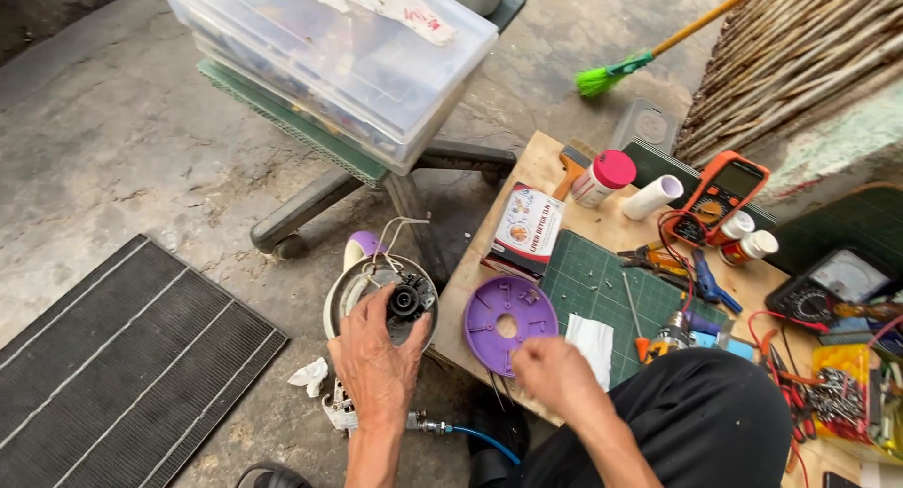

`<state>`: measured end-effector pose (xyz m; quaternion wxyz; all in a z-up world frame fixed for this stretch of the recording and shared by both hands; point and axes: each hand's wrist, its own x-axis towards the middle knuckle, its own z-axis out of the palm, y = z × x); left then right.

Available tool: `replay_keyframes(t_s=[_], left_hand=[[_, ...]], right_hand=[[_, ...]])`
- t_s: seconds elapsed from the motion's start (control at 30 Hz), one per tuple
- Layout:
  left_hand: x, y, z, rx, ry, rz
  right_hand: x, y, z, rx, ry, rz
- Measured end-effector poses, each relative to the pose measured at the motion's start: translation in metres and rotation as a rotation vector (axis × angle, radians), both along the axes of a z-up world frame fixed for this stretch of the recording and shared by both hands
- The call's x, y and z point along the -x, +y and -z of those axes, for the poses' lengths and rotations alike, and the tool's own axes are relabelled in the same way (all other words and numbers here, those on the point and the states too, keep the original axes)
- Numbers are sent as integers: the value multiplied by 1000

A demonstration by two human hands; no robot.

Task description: Cleaning a plastic component and inspecting a small switch assembly with a probe tool.

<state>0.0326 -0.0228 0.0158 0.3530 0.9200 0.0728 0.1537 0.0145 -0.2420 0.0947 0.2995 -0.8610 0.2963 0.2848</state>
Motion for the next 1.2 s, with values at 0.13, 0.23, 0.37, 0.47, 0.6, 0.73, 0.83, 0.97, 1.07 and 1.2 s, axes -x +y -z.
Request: replay_keyframes(t_s=[0.13,0.23,0.37,0.47,0.6,0.73,0.83,0.97,1.07,1.2], left_hand=[[2,-1,10,-14,20,-38],[4,-3,11,-2,57,-53],[6,-7,30,-41,23,-84],[10,-7,27,-34,23,-92],[12,-7,19,-7,42,-106],[11,-7,26,-41,22,-97],[11,-6,24,-44,18,-109],[11,-3,26,-43,29,-98],[9,1,37,-24,49,-98],[10,0,30,-11,72,-113]], right_hand=[[34,-3,80,329,33,-331],[42,3,108,443,-36,-316],[43,-8,125,496,-156,-253],[49,-9,127,500,-195,-267],[59,2,133,495,-199,-287],[69,-1,160,564,-326,-330],[69,0,161,560,-356,-293],[69,11,144,548,-268,-308],[72,13,164,565,-199,-393],[65,18,177,611,-224,-429]])
